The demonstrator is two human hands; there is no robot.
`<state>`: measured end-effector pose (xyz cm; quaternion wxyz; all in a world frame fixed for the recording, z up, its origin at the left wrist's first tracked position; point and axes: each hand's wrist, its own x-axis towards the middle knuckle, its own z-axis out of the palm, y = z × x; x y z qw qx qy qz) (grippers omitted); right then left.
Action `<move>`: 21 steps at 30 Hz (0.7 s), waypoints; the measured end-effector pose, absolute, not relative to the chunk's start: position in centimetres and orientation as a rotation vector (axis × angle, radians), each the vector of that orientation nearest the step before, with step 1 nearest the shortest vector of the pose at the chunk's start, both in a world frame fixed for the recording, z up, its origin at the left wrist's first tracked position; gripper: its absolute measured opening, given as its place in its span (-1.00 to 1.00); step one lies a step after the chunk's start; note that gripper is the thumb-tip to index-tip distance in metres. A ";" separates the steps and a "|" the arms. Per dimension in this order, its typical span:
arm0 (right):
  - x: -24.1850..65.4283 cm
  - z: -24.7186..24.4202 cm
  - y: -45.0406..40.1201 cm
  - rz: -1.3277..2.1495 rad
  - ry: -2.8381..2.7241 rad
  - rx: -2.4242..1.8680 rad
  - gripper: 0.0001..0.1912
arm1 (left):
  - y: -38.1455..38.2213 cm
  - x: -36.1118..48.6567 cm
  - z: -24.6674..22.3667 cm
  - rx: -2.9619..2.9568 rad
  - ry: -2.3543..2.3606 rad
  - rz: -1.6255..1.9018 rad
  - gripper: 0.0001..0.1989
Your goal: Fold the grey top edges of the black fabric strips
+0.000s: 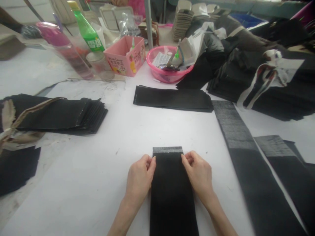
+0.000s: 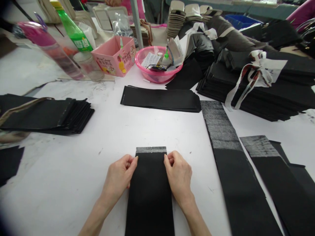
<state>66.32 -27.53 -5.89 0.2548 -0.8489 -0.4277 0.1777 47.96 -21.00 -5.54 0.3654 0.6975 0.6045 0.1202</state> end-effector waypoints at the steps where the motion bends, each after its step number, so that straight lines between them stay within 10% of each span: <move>1: 66.3 -5.9 -27.5 0.484 -1.159 -2.304 -0.76 | -21.0 47.9 -5.5 1.789 1.553 0.310 -0.61; 21: 66.2 -5.9 -27.6 0.462 -1.171 -2.302 -0.75 | -21.1 48.2 -5.1 1.704 1.543 0.314 -0.60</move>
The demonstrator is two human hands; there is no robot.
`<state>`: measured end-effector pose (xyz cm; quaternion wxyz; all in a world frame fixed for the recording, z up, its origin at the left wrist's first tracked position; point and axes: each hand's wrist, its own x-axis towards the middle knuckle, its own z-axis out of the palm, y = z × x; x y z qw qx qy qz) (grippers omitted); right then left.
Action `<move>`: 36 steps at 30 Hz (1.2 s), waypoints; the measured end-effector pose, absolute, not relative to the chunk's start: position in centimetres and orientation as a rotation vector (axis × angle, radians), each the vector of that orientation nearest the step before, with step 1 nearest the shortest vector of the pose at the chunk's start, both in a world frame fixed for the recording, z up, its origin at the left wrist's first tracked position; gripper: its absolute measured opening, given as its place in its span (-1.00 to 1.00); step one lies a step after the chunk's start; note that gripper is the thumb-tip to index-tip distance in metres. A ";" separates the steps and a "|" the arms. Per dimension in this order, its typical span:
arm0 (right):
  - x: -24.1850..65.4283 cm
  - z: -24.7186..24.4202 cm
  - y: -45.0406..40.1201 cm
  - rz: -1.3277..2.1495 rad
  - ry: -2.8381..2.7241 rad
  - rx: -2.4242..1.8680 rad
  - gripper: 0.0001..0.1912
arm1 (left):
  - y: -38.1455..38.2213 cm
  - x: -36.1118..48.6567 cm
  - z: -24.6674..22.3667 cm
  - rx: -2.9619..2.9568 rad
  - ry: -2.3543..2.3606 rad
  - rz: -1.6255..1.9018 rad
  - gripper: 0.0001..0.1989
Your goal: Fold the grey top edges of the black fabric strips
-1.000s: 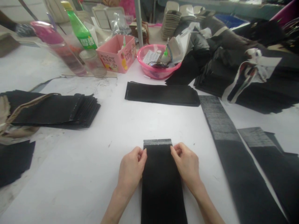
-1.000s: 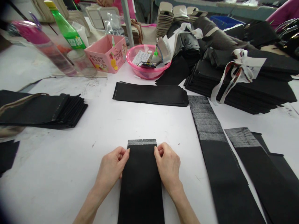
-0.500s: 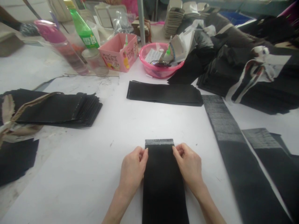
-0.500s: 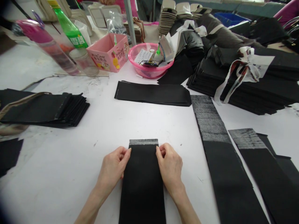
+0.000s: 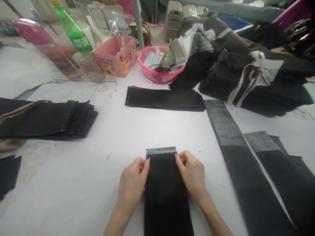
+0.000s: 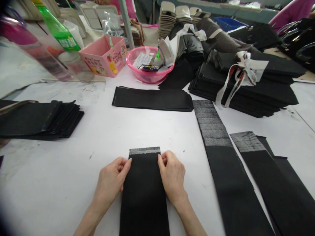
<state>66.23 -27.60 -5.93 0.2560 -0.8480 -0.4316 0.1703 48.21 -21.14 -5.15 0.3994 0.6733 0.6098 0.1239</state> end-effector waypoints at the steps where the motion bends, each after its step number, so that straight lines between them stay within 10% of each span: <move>1: 66.2 -5.9 -27.6 0.462 -1.172 -2.302 -0.75 | -21.1 48.2 -5.2 1.708 1.546 0.314 -0.60; 36: 66.1 -6.2 -27.8 0.392 -1.252 -2.296 -0.75 | -21.3 48.2 -5.4 1.883 1.580 0.271 -0.63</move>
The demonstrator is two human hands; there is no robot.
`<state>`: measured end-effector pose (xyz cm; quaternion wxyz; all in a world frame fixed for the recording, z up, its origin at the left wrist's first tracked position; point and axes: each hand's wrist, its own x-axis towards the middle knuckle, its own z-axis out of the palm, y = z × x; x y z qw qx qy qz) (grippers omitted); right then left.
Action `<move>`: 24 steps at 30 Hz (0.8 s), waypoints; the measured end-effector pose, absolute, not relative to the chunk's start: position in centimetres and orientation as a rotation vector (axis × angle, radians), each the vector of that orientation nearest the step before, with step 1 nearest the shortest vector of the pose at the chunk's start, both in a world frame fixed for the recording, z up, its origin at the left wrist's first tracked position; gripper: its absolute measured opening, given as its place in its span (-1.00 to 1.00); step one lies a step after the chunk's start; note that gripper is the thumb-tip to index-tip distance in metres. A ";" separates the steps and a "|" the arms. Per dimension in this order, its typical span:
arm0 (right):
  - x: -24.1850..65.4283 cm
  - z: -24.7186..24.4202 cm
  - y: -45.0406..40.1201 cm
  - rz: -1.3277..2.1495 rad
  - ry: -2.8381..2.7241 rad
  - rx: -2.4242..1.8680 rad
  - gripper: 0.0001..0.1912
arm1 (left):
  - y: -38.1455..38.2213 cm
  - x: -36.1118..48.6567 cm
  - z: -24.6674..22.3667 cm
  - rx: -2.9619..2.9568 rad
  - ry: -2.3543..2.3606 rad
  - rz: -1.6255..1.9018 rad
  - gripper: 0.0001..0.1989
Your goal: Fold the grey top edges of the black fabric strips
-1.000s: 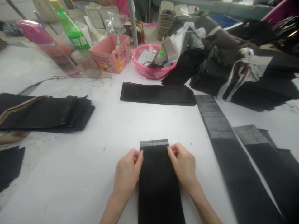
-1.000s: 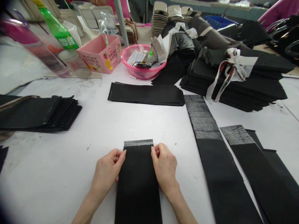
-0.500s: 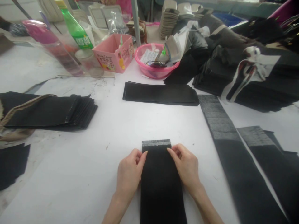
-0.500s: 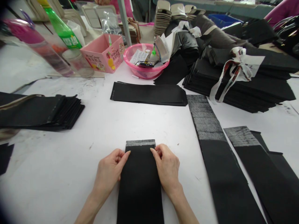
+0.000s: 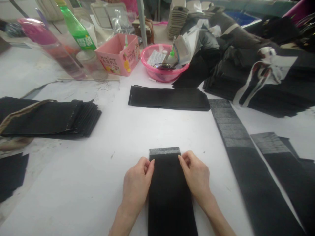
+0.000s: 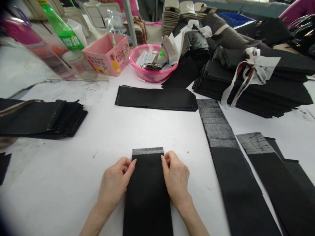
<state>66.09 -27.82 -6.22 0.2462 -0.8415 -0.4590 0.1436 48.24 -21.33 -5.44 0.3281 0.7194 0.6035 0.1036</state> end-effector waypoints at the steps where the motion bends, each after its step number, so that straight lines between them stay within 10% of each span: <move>1: 66.1 -6.2 -27.8 0.383 -1.256 -2.304 -0.75 | -21.3 48.2 -5.5 1.887 1.581 0.269 -0.63; 24: 65.9 -6.3 -28.0 0.091 -1.653 -2.142 -0.76 | -22.1 49.3 -5.6 2.730 1.256 0.393 -0.69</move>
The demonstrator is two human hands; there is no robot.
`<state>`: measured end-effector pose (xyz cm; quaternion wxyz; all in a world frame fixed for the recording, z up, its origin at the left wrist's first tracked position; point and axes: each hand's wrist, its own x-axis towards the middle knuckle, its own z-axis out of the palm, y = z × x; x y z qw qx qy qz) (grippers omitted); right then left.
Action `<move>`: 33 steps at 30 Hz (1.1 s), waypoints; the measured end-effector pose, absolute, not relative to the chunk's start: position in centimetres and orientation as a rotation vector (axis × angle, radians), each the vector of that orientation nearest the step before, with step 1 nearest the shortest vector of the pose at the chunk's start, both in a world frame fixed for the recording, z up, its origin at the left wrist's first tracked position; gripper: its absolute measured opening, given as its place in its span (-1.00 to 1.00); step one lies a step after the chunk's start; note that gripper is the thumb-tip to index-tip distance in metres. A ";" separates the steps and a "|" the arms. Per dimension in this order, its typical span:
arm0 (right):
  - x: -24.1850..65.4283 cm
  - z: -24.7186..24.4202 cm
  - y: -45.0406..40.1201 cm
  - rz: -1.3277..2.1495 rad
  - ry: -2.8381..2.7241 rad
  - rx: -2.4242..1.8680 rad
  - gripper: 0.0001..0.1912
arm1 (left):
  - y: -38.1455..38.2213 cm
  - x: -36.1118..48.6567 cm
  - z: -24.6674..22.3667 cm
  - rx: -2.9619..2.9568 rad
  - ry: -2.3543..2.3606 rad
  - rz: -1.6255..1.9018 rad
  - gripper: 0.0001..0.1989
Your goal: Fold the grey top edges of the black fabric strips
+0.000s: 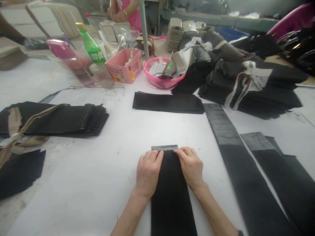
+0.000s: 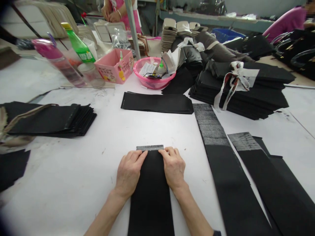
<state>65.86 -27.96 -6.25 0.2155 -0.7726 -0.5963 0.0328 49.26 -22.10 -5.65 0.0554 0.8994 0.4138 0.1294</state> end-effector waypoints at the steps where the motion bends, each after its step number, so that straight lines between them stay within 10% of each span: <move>1: 65.9 -6.2 -28.0 0.097 -1.647 -2.144 -0.76 | -22.0 49.2 -5.6 2.762 1.224 0.360 -0.66; 26: 67.0 -3.3 -21.9 0.200 -2.167 -2.045 -0.88 | -18.6 48.7 -5.8 2.281 1.199 0.530 -0.92; 33: 67.6 -3.5 -21.4 0.284 -2.178 -1.998 -0.88 | -17.8 48.9 -4.3 2.637 1.180 0.400 -0.60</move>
